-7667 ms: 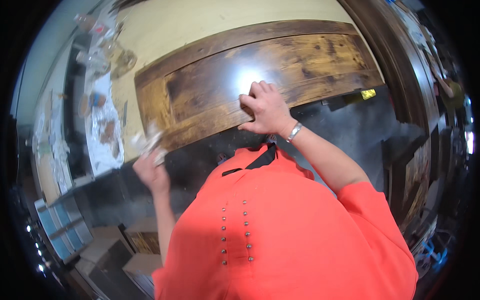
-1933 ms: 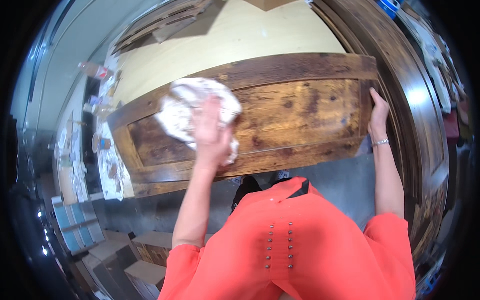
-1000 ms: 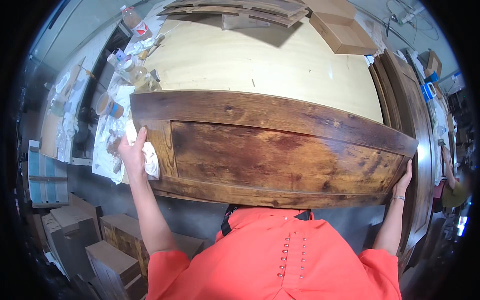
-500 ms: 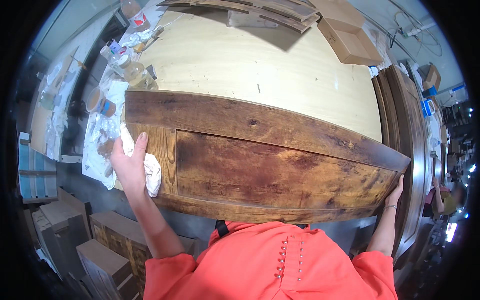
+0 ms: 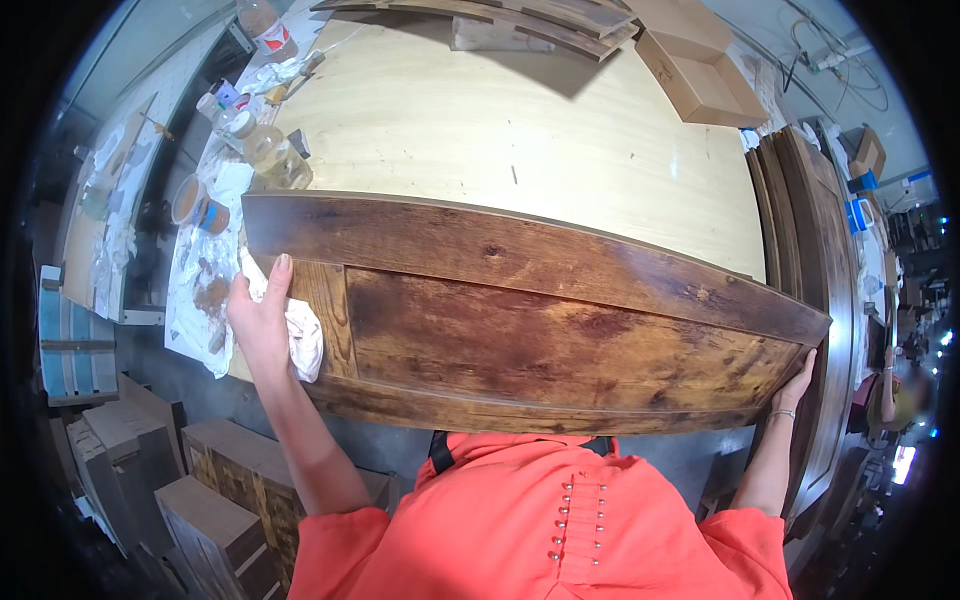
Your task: Polishing and cleaning a wooden furniture panel with a cloth and a scraper.
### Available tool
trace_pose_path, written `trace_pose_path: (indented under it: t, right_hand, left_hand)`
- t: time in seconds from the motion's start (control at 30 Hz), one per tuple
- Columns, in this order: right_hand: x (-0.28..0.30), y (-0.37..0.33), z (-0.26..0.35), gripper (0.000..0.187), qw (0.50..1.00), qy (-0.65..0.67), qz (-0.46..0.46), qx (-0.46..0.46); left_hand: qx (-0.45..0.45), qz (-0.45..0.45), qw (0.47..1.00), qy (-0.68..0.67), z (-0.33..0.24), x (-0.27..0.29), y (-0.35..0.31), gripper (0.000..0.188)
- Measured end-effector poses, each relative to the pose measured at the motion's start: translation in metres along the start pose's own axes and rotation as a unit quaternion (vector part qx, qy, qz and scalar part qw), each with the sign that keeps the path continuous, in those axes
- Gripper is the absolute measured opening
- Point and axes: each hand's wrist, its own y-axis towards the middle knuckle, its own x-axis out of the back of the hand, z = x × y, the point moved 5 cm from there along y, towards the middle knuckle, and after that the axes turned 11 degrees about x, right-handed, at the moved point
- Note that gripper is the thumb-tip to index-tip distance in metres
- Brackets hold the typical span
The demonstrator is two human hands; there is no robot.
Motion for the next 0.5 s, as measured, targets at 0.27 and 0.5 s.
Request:
trace_pose_path:
  t: [0.27,0.5]
  right_hand:
    - [-0.003,0.005,0.005,0.064,0.999,-0.027,0.025,0.013]
    - [-0.016,0.028,-0.008,0.065,0.981,-0.178,0.073,-0.023]
  left_hand:
    - [0.011,0.059,0.998,-0.037,0.020,-0.002,0.011,0.051]
    - [-0.033,0.063,0.984,0.163,0.023,-0.005,0.022,0.046]
